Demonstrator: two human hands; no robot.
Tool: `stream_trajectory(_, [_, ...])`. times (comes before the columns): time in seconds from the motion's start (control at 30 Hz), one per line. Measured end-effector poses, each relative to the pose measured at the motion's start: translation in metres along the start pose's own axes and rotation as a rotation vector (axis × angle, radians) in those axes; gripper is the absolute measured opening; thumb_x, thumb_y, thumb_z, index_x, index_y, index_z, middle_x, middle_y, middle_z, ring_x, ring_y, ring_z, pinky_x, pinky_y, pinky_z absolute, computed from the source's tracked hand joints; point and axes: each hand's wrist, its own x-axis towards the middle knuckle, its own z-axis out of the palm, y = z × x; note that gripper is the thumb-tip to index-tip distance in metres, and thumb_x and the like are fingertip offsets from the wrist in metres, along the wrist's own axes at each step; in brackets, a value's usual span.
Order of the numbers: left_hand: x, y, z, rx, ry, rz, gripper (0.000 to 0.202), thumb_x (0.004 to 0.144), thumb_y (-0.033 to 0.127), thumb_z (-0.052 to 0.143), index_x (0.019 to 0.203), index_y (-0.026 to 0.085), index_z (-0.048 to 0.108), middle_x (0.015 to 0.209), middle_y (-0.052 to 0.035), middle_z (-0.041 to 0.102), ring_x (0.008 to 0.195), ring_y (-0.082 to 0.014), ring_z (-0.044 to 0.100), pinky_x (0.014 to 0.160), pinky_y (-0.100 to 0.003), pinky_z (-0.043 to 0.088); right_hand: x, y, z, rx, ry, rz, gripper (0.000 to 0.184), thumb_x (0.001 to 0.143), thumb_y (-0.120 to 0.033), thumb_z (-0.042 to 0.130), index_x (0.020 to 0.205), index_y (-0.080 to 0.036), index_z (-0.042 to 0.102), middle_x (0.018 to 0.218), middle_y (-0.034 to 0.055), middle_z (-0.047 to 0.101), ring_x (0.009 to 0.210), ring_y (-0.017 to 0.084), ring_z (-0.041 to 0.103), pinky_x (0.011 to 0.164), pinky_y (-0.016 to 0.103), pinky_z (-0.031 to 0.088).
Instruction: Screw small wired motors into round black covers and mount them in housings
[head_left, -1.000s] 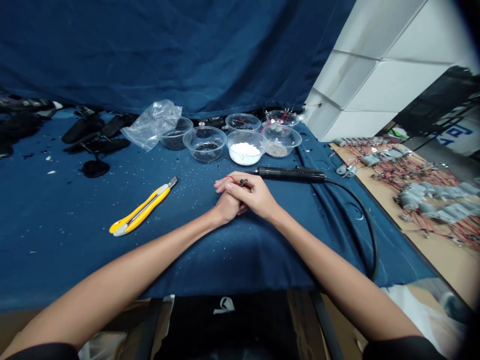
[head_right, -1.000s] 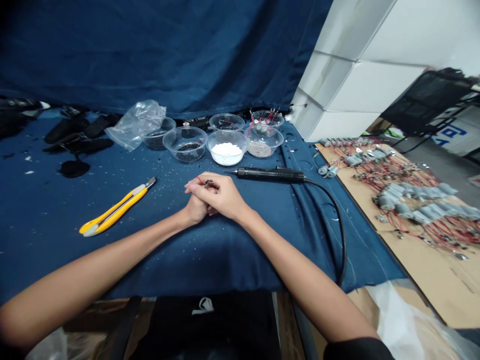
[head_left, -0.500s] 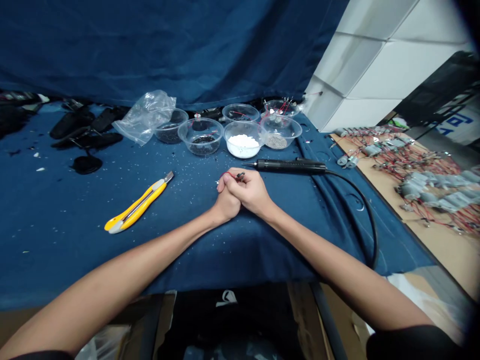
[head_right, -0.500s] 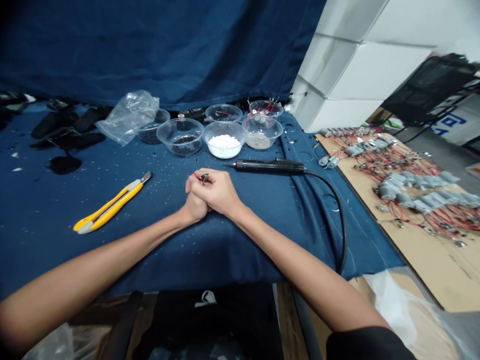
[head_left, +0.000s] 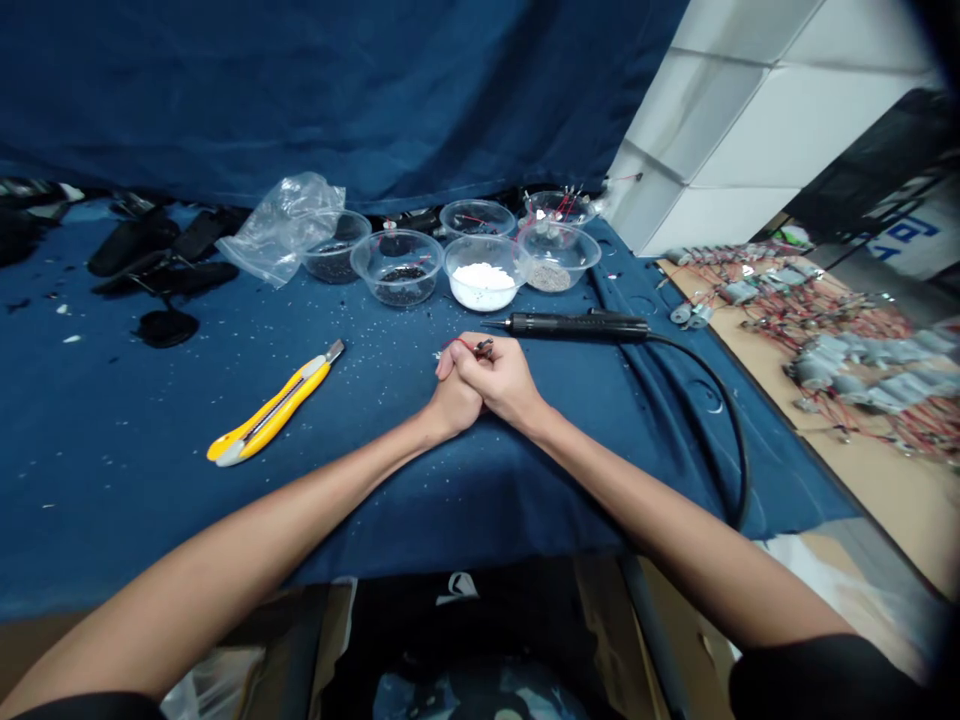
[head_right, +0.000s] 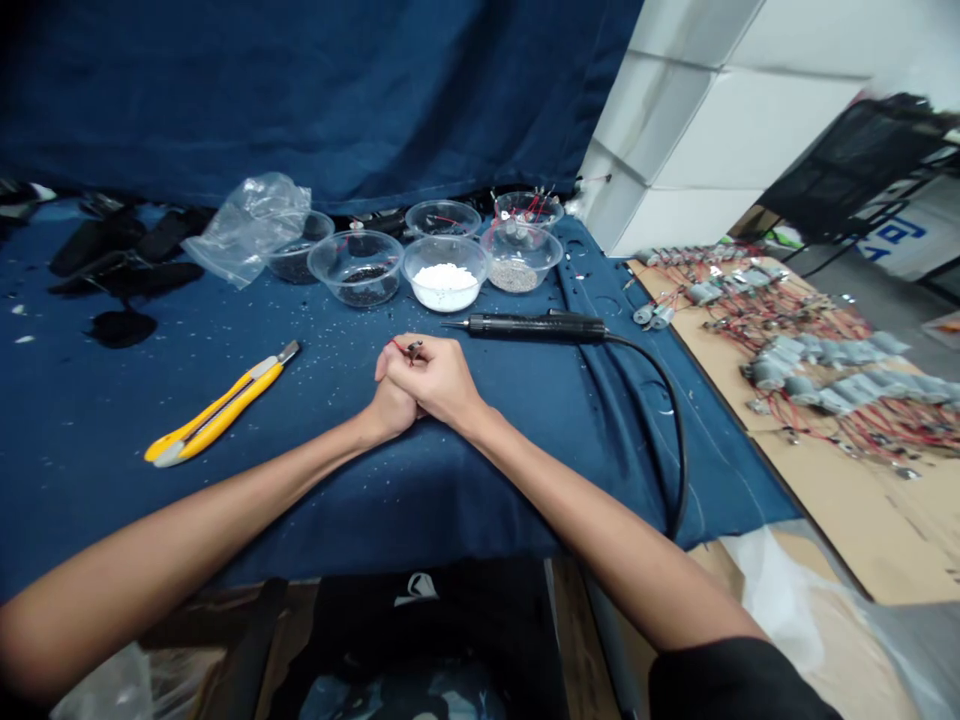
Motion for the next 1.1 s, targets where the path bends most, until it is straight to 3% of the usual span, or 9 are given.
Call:
stream_trajectory(0.1, [0.0,0.011,0.008,-0.07,0.054,-0.151,0.025,0.08,0.018,0.049,0.056,0.017,0.043,0.044,0.0029,0.043,0.039,-0.0077,0.042,0.038,-0.016,0.033,0.006,0.0,-0.004,0.102,-0.045,0.137,0.025,0.085,-0.028,0.049,0.068,-0.017,0.064,0.066,0.0005,0.062,0.064,0.012,0.059,0.068,0.025,0.049])
stream_trajectory(0.23, [0.002,0.029,0.017,-0.149,0.058,-0.276,0.035,0.084,0.027,0.04,0.052,0.021,0.025,0.035,0.007,0.023,0.025,-0.0061,0.022,0.029,-0.017,0.02,0.016,-0.005,-0.009,0.305,-0.111,0.545,0.027,0.084,-0.038,0.051,0.073,-0.017,0.064,0.047,-0.0027,0.05,0.038,0.009,0.042,0.036,0.02,0.037])
stream_trajectory(0.43, [0.002,0.044,0.016,-0.259,-0.008,-0.431,0.037,0.083,0.027,0.035,0.051,0.021,0.017,0.039,0.0079,0.018,0.026,-0.0051,0.02,0.029,-0.018,0.02,0.024,-0.016,-0.011,0.402,-0.1,0.87,0.022,0.08,-0.034,0.055,0.075,-0.015,0.064,0.047,-0.003,0.053,0.034,0.008,0.042,0.028,0.018,0.036])
stream_trajectory(0.57, [0.001,0.043,0.016,-0.221,0.003,-0.404,0.037,0.085,0.028,0.031,0.052,0.022,0.015,0.039,0.0078,0.017,0.027,-0.0053,0.019,0.029,-0.018,0.02,0.023,-0.015,-0.007,0.382,-0.083,0.802,0.022,0.081,-0.035,0.056,0.077,-0.015,0.065,0.047,-0.003,0.053,0.034,0.007,0.042,0.028,0.017,0.035])
stream_trajectory(0.73, [0.001,0.037,0.012,-0.048,-0.032,-0.264,0.035,0.085,0.03,0.034,0.053,0.022,0.022,0.039,0.0069,0.021,0.029,-0.0072,0.023,0.032,-0.02,0.025,0.019,-0.012,-0.008,0.255,-0.092,0.569,0.029,0.085,-0.038,0.052,0.083,-0.015,0.069,0.054,-0.0006,0.058,0.04,0.008,0.046,0.036,0.018,0.04])
stream_trajectory(0.83, [0.002,0.035,0.003,0.102,-0.094,-0.102,0.023,0.079,0.023,0.049,0.057,0.019,0.042,0.048,0.0021,0.041,0.044,-0.0114,0.046,0.048,-0.022,0.043,0.011,-0.016,-0.016,0.086,-0.113,0.346,0.028,0.089,-0.036,0.05,0.09,-0.017,0.071,0.074,0.002,0.067,0.057,0.011,0.059,0.06,0.026,0.054])
stream_trajectory(0.9, [0.001,0.033,-0.003,0.188,-0.141,0.004,0.006,0.07,0.013,0.057,0.066,0.017,0.055,0.068,-0.0029,0.059,0.076,-0.0165,0.06,0.076,-0.025,0.048,0.001,-0.021,-0.024,-0.062,-0.115,0.143,0.025,0.09,-0.032,0.05,0.092,-0.02,0.073,0.097,0.0039,0.07,0.088,0.015,0.065,0.089,0.032,0.05])
stream_trajectory(1.0, [-0.004,0.026,-0.008,0.585,-0.315,0.218,0.014,0.071,0.011,0.056,0.081,0.015,0.065,0.098,-0.0094,0.066,0.11,-0.0264,0.054,0.104,-0.037,0.035,-0.019,-0.027,-0.038,-0.233,-0.139,0.04,0.023,0.09,-0.028,0.051,0.098,-0.022,0.072,0.117,0.0047,0.064,0.113,0.017,0.057,0.105,0.036,0.039])
stream_trajectory(1.1, [-0.016,0.022,-0.009,1.152,-0.416,0.452,0.029,0.083,0.022,0.05,0.106,0.009,0.062,0.114,-0.0176,0.061,0.119,-0.0327,0.049,0.107,-0.049,0.028,-0.038,-0.027,-0.056,-0.364,-0.115,0.121,0.021,0.089,-0.031,0.054,0.103,-0.021,0.067,0.116,0.0062,0.063,0.11,0.019,0.058,0.1,0.037,0.043])
